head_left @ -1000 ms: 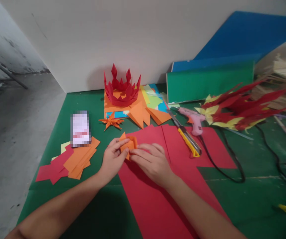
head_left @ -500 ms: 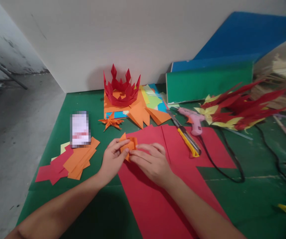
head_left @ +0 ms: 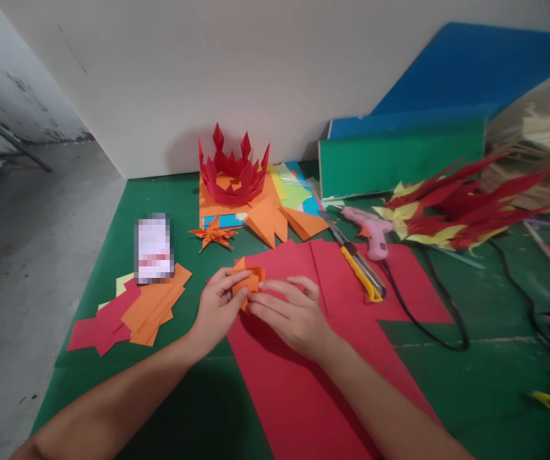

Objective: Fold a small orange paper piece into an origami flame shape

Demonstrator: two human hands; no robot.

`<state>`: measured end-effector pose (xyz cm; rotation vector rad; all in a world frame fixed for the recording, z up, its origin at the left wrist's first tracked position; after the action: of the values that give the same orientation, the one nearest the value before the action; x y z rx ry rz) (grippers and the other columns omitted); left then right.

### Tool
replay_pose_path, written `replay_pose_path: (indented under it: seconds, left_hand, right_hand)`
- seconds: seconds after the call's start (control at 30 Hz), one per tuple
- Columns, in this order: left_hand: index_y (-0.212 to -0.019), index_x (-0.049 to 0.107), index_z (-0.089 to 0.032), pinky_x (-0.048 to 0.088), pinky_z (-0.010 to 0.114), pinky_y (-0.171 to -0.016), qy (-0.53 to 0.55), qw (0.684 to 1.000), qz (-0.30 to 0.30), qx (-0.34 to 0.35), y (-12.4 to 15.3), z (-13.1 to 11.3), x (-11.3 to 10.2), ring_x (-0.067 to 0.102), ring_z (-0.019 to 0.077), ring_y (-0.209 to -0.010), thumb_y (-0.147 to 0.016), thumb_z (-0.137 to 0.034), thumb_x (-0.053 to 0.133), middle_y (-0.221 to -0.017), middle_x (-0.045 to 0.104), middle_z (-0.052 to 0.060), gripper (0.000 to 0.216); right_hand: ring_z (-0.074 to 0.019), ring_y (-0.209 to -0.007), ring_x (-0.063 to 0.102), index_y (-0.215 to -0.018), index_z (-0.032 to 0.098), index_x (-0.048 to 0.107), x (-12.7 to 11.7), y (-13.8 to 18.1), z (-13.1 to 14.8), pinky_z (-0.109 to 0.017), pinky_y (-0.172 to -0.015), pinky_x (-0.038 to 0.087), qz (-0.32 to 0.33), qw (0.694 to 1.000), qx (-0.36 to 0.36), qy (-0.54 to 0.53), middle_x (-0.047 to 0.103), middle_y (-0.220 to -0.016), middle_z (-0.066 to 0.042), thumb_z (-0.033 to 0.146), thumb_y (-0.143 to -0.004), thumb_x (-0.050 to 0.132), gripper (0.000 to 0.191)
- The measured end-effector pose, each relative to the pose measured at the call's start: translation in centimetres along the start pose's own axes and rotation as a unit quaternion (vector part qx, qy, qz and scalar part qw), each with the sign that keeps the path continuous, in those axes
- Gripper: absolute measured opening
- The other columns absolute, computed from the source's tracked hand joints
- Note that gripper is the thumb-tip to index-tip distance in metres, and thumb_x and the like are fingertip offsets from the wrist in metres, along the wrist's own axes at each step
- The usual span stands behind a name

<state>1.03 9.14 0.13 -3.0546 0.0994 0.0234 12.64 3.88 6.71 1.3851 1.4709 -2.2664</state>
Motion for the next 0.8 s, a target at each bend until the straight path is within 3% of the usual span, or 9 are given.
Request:
replay_pose_path:
  seconds: [0.8]
  left_hand:
    - [-0.098, 0.072, -0.023, 0.053, 0.031, -0.077, 0.011, 1.000, 0.018, -0.001, -0.03, -0.14, 0.28, 0.060, 0.0172, -0.090, -0.077, -0.026, 0.067, -0.093, 0.060, 0.006, 0.022]
  right_hand:
    - [-0.0101, -0.092, 0.063, -0.084, 0.026, 0.068, -0.25, -0.04, 0.11, -0.034, -0.095, 0.027, -0.009, 1.000, -0.008, -0.019, 0.075, -0.083, 0.007, 0.015, -0.096, 0.046, 0.027]
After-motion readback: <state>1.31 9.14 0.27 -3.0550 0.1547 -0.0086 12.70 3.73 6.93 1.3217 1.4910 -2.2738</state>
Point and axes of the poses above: each hand's wrist, its own y-axis away from the middle knuckle, its own x-axis out of the palm, z = x × y, the point moved 9 cm from there along -y, towards the middle knuckle
